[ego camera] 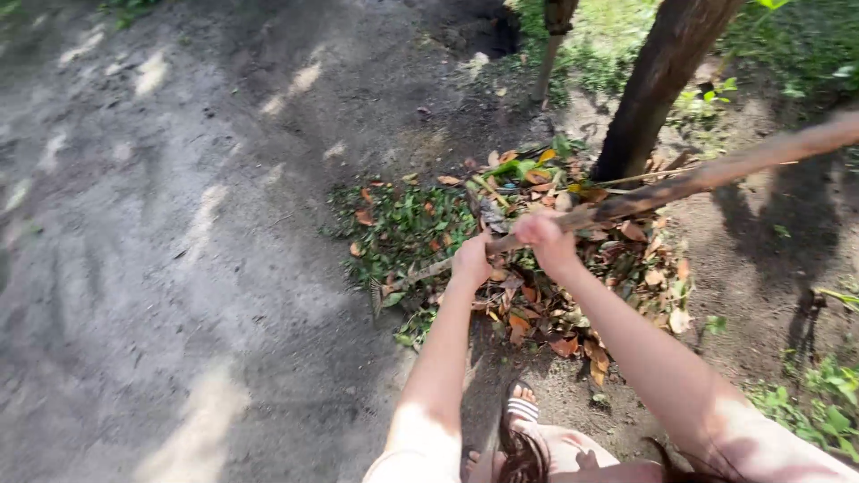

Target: Raking leaves and debris on the ground outdoors.

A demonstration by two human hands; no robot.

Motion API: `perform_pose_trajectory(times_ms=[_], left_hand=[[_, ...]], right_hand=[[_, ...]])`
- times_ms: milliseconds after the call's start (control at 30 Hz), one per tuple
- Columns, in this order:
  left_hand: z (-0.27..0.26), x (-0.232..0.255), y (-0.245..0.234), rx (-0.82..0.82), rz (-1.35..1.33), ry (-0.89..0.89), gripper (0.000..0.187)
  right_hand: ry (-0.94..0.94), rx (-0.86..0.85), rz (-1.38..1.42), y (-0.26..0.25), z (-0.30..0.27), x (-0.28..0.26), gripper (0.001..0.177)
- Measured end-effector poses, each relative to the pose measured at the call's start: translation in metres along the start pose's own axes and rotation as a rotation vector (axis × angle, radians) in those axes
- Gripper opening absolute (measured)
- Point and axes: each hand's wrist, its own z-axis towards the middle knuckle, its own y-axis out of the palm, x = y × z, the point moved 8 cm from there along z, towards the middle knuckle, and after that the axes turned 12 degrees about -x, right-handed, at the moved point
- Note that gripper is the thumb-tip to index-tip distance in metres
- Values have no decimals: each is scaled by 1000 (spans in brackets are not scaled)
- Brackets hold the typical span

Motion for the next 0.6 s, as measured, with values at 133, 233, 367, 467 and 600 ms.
perform_pose_trajectory(times_ms=[133, 233, 367, 467, 600], left_hand=[[-102, -42, -46, 250, -412, 163, 34], [-206, -63, -102, 748, -591, 542, 43], [-292, -138, -115, 848, -798, 280, 75], [-352, -164, -118, 964, -885, 301, 76], [-380, -190, -108, 1083, -799, 198, 60]], right_hand=[[123, -191, -180, 119, -1, 85, 18], [11, -498, -558, 240, 5, 76, 19], [108, -772, -285, 361, -2, 84, 19], [107, -920, -309, 416, -21, 109, 19], [-74, -1129, -604, 461, -50, 174, 20]])
